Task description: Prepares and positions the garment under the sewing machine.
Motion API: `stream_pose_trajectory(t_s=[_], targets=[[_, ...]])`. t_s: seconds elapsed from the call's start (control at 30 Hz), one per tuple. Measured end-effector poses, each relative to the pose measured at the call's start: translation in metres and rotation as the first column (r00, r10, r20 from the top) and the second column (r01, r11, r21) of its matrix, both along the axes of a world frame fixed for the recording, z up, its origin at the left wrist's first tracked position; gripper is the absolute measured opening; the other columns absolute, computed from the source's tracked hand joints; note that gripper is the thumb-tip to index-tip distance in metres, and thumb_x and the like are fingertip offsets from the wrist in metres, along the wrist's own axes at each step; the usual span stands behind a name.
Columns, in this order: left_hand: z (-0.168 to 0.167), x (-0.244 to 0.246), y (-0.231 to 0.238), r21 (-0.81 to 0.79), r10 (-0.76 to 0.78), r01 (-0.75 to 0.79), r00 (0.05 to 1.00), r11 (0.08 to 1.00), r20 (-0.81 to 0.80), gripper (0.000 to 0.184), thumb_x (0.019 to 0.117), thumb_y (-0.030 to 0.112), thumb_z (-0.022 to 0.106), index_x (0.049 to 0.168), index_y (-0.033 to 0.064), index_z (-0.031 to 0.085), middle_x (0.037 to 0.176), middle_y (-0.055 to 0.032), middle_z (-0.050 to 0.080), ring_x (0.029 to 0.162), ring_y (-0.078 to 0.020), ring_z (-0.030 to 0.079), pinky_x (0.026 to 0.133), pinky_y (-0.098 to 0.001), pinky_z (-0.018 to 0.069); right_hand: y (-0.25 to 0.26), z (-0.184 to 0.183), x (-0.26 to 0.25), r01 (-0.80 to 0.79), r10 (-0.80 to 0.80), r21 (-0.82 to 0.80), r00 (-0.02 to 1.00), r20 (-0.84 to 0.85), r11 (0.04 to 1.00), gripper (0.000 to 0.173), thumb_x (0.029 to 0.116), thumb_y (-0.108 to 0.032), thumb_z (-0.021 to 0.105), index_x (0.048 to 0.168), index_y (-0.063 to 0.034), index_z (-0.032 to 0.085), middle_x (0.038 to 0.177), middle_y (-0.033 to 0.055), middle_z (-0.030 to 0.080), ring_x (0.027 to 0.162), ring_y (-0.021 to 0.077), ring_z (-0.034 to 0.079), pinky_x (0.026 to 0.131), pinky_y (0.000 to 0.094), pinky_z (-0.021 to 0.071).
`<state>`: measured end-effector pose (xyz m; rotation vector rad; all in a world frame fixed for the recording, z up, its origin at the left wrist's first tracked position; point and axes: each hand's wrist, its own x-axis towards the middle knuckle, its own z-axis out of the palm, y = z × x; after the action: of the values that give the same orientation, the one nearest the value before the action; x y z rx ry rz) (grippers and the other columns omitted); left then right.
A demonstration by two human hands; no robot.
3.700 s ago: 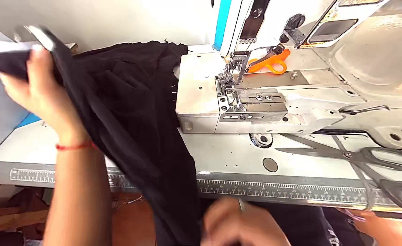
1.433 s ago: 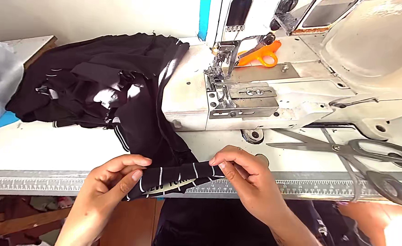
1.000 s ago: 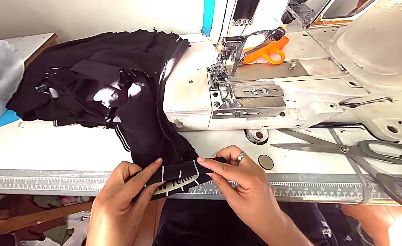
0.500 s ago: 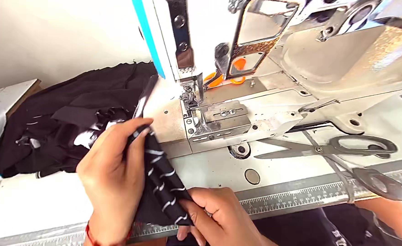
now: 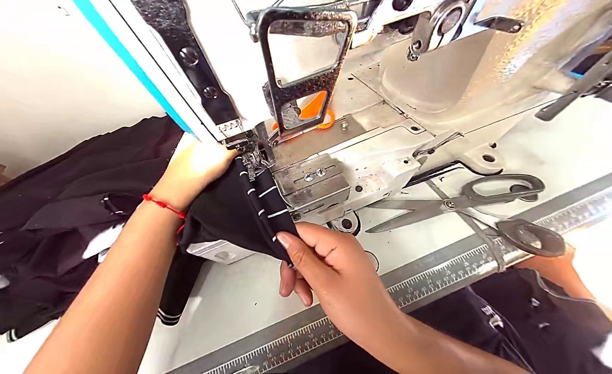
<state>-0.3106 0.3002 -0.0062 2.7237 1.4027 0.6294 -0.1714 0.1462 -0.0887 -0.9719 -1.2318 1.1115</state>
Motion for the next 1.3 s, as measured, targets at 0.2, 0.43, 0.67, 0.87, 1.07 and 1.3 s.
stream_pose_trajectory(t_s=[0.2,0.43,0.67,0.87,1.07,1.3], targets=[[0.002,0.006,0.005,-0.07,0.046,-0.052,0.995,0.996,-0.084,0.027,0.1031,0.013,0.057,0.114,-0.01,0.067,0.116,-0.0297,0.067,0.115,-0.0395,0.063,0.098,-0.0533,0.0448,0.006,0.002,-0.005,0.041,-0.041,-0.055,0.999,0.006,0.998,0.029,0.1084,-0.014,0.048,0.084,-0.0074,0.062,0.063,-0.0072,0.063,0.051,-0.006,0.051,0.048,0.0098,0.0402],[-0.003,-0.017,-0.002,0.107,-0.099,0.08,0.978,0.991,0.185,0.021,0.0952,0.015,0.062,0.099,-0.0038,0.071,0.092,-0.0183,0.071,0.089,-0.0286,0.069,0.08,-0.052,0.0506,0.007,0.011,0.003,-0.014,0.018,-0.128,0.999,0.032,0.992,0.027,0.1083,-0.014,0.048,0.089,-0.0064,0.065,0.064,-0.0074,0.064,0.051,-0.0047,0.052,0.049,0.0113,0.0418],[-0.083,-0.029,-0.14,0.379,-0.477,0.345,0.809,0.859,0.343,0.028,0.1049,0.016,0.046,0.081,0.012,0.061,0.079,-0.0033,0.063,0.081,-0.0138,0.062,0.082,-0.0247,0.0508,0.002,0.033,0.021,-0.184,0.178,-0.119,0.982,-0.06,0.976,0.029,0.1057,-0.015,0.05,0.085,-0.0098,0.069,0.06,-0.0118,0.061,0.045,-0.0095,0.046,0.042,0.0092,0.0369],[-0.1,0.02,-0.118,0.482,0.005,-0.276,0.872,0.831,0.49,0.026,0.1004,0.026,0.053,0.085,0.0061,0.058,0.082,-0.008,0.059,0.089,-0.0156,0.059,0.086,-0.025,0.0439,0.005,0.036,0.007,-0.138,0.137,0.001,0.986,-0.095,0.99,0.028,0.1033,-0.01,0.054,0.08,-0.0078,0.068,0.059,-0.0098,0.061,0.047,-0.0091,0.049,0.044,0.0088,0.0397],[-0.086,0.038,-0.106,0.458,0.069,-0.321,0.871,0.829,0.486,0.025,0.0883,0.019,0.063,0.073,-0.0007,0.065,0.071,-0.0151,0.068,0.073,-0.0229,0.069,0.067,-0.0359,0.0511,0.006,0.038,0.015,-0.087,0.087,0.003,0.992,-0.088,0.996,0.031,0.1036,-0.011,0.054,0.076,-0.0086,0.066,0.057,-0.0072,0.06,0.045,-0.0064,0.048,0.043,0.01,0.0384],[-0.103,-0.013,-0.108,0.635,-0.014,-0.179,0.958,0.751,0.286,0.039,0.0981,0.028,0.058,0.064,0.0094,0.064,0.065,-0.0061,0.065,0.075,-0.0219,0.062,0.084,-0.0391,0.04,0.001,0.018,0.013,-0.172,0.17,-0.032,0.983,-0.062,0.985,0.028,0.1043,-0.013,0.053,0.079,-0.0088,0.066,0.061,-0.0096,0.062,0.049,-0.0084,0.05,0.046,0.0094,0.0396]])
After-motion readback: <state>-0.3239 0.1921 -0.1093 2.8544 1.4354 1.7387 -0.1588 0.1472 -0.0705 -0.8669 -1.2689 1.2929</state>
